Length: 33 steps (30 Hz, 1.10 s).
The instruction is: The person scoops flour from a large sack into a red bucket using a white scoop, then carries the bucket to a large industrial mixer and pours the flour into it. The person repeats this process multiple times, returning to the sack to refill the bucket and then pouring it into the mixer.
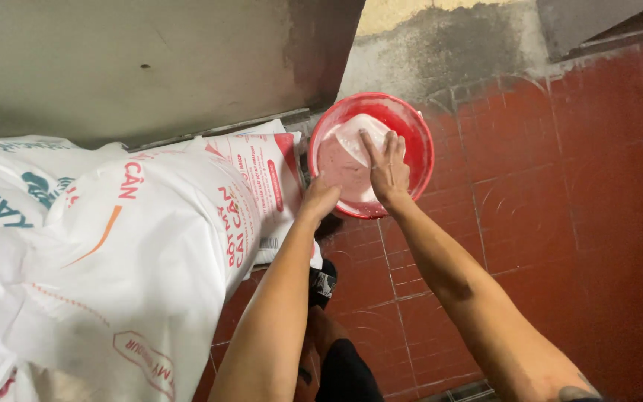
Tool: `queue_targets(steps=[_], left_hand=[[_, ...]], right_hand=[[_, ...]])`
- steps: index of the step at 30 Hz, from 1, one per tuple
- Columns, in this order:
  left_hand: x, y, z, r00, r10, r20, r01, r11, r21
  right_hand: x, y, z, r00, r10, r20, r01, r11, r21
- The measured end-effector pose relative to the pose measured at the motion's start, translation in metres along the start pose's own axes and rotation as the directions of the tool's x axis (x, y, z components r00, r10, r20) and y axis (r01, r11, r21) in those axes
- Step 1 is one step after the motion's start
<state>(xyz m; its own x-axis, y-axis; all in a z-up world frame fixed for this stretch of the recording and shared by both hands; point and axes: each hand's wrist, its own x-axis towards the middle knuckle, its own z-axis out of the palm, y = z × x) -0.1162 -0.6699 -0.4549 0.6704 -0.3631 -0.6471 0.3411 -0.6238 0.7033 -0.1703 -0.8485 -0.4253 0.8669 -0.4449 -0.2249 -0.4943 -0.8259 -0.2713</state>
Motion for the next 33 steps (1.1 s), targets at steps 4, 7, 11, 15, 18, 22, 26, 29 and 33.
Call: queue_targets(steps=[4, 7, 11, 15, 18, 22, 26, 29, 33], left_hand=[[-0.017, 0.012, -0.01, 0.995, 0.096, 0.011, -0.097, 0.995, 0.012], [-0.039, 0.04, -0.013, 0.985, 0.174, 0.0, -0.174, 0.983, 0.065], [-0.096, 0.077, -0.031, 0.925, 0.336, -0.175, -0.354, 0.932, -0.08], [-0.179, 0.119, -0.067, 0.854, 0.466, -0.232, -0.456, 0.885, 0.1], [-0.258, 0.138, -0.111, 0.733, 0.612, -0.298, -0.589, 0.789, 0.173], [-0.364, 0.137, -0.183, 0.511, 0.719, -0.471, -0.659, 0.679, 0.323], [-0.435, 0.092, -0.267, 0.244, 0.703, -0.668, -0.409, 0.699, 0.587], [-0.451, 0.052, -0.307, 0.507, 0.627, -0.592, -0.13, 0.734, 0.667], [-0.431, 0.016, -0.326, 0.71, 0.539, -0.453, 0.108, 0.553, 0.826]], right_hand=[[-0.021, 0.003, -0.015, 0.992, 0.04, -0.116, -0.034, 0.998, 0.055], [-0.028, 0.015, -0.033, 0.934, 0.145, -0.325, -0.092, 0.981, 0.172], [-0.043, 0.023, -0.058, 0.821, 0.524, -0.227, -0.163, 0.595, 0.787], [-0.072, 0.006, -0.11, 0.902, 0.428, -0.061, -0.043, 0.228, 0.973], [-0.103, -0.039, -0.16, 0.943, 0.33, -0.038, -0.017, 0.162, 0.987], [-0.161, -0.108, -0.232, 0.989, 0.148, -0.015, 0.002, 0.088, 0.996], [-0.207, -0.187, -0.283, 1.0, 0.009, 0.005, -0.006, 0.124, 0.992], [-0.244, -0.247, -0.307, 0.966, -0.167, -0.196, 0.229, 0.206, 0.951], [-0.289, -0.328, -0.343, 0.875, -0.366, -0.316, 0.462, 0.438, 0.771]])
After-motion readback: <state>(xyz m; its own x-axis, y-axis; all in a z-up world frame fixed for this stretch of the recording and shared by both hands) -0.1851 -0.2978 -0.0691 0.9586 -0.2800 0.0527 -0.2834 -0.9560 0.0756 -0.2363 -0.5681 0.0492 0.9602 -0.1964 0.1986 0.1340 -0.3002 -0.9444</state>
